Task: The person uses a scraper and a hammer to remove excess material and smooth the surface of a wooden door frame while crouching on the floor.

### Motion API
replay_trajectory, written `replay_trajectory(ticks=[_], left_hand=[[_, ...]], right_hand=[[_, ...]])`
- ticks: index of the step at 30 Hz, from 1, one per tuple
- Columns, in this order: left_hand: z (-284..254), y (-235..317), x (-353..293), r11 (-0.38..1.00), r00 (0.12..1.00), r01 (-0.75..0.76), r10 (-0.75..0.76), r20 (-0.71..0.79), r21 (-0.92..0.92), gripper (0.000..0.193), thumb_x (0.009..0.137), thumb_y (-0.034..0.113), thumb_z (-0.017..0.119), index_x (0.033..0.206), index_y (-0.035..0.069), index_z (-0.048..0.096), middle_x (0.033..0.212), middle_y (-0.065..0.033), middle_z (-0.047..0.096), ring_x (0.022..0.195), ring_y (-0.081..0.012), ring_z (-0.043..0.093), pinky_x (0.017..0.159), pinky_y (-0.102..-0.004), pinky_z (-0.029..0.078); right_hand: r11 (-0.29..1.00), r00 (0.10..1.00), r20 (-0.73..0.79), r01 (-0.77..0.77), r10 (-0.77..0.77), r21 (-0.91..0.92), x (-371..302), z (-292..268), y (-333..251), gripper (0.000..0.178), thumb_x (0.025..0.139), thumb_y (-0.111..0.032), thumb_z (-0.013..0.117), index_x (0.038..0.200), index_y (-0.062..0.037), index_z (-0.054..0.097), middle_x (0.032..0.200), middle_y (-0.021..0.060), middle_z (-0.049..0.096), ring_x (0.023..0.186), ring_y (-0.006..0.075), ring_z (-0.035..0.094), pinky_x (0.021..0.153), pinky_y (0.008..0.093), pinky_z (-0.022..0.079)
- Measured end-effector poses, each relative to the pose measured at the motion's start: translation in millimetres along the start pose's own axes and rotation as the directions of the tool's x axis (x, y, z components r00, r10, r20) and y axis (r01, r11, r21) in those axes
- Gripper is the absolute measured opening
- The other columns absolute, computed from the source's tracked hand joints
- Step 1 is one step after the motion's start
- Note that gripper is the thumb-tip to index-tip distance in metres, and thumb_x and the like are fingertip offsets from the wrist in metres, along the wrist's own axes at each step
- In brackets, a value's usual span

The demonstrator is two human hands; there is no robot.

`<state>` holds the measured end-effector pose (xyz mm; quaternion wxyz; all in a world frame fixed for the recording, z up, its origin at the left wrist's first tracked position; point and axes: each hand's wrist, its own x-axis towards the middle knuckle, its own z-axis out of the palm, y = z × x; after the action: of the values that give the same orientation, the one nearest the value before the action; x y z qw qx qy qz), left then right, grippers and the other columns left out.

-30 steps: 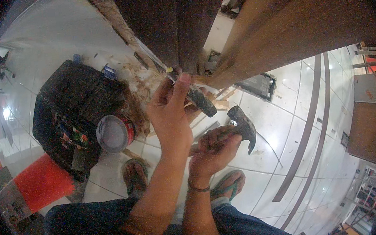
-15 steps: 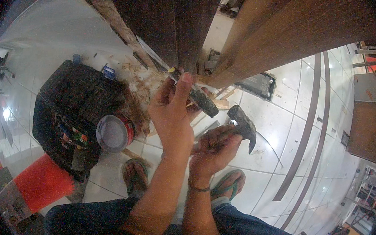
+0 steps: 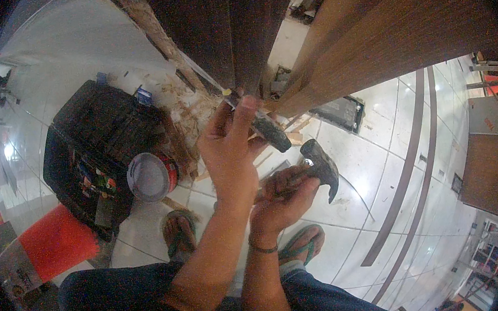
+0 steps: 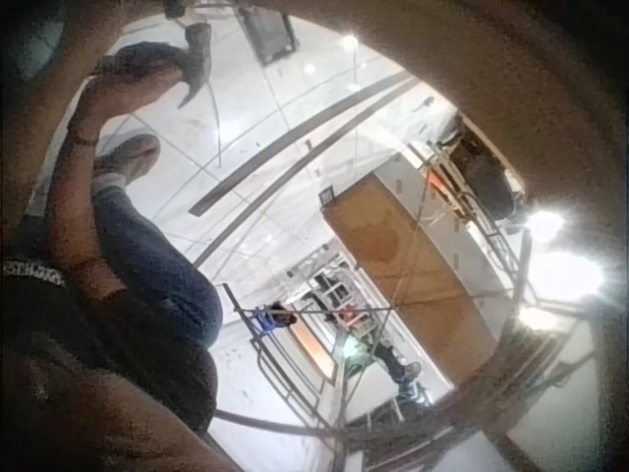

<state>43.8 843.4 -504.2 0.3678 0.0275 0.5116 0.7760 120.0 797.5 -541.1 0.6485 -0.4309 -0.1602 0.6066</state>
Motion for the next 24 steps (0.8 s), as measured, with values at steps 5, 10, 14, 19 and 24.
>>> replay_trajectory(ticks=[5, 10, 14, 19, 24], left_hand=[[0, 4, -1, 0.999, 0.999, 0.034, -0.034, -0.003, -0.003, 0.026, 0.087, 0.021, 0.069, 0.096, -0.003, 0.064, 0.075, -0.0009, 0.06, 0.068, -0.0024, 0.051, 0.054, -0.0186, 0.044], [1, 3, -1, 1.0, 1.0, 0.019, -0.019, -0.019, 0.005, 0.026, 0.087, 0.022, 0.068, 0.095, -0.003, 0.064, 0.073, -0.0003, 0.059, 0.067, -0.0024, 0.05, 0.054, -0.0184, 0.043], [0, 5, -1, 1.0, 1.0, 0.02, -0.02, -0.001, 0.022, 0.027, 0.088, 0.023, 0.068, 0.096, -0.003, 0.064, 0.075, -0.0013, 0.061, 0.066, -0.0023, 0.051, 0.054, -0.0188, 0.044], [3, 8, -1, 0.999, 0.999, 0.037, -0.037, 0.0, 0.018, 0.028, 0.088, 0.023, 0.067, 0.099, -0.003, 0.065, 0.078, -0.0022, 0.063, 0.067, -0.003, 0.053, 0.055, -0.0192, 0.046], [3, 9, 1, 0.997, 0.998, 0.061, -0.062, -0.032, -0.037, 0.028, 0.088, 0.021, 0.067, 0.101, -0.003, 0.064, 0.08, -0.0025, 0.063, 0.068, -0.0056, 0.057, 0.057, -0.0218, 0.053]], right_hand=[[1.0, 0.999, -0.039, -0.011, 0.01, -0.025, -2, 0, 1, 0.038, 0.099, -0.043, 0.038, 0.101, -0.0076, 0.051, 0.07, -0.0013, 0.048, 0.051, 0.0067, 0.04, 0.041, 0.0208, 0.03], [1.0, 1.0, -0.016, -0.008, 0.008, -0.003, -1, -3, 0, 0.04, 0.099, -0.044, 0.038, 0.104, -0.0068, 0.051, 0.073, 0.0005, 0.051, 0.051, 0.0073, 0.041, 0.041, 0.0209, 0.032], [0.999, 0.992, -0.122, 0.037, -0.041, -0.032, -8, 6, 4, 0.04, 0.1, -0.042, 0.037, 0.107, -0.006, 0.052, 0.077, 0.0005, 0.054, 0.055, 0.0075, 0.043, 0.044, 0.0211, 0.034], [0.994, 0.911, -0.403, 0.104, -0.086, 0.025, -15, 33, 5, 0.036, 0.101, -0.037, 0.036, 0.105, -0.0046, 0.051, 0.078, -0.0006, 0.052, 0.066, 0.0072, 0.048, 0.052, 0.0216, 0.04], [0.957, 0.982, -0.1, 0.13, -0.16, -0.26, -14, 7, 7, 0.036, 0.1, -0.039, 0.039, 0.102, -0.0051, 0.051, 0.076, 0.0005, 0.051, 0.058, 0.0079, 0.047, 0.047, 0.022, 0.039]])
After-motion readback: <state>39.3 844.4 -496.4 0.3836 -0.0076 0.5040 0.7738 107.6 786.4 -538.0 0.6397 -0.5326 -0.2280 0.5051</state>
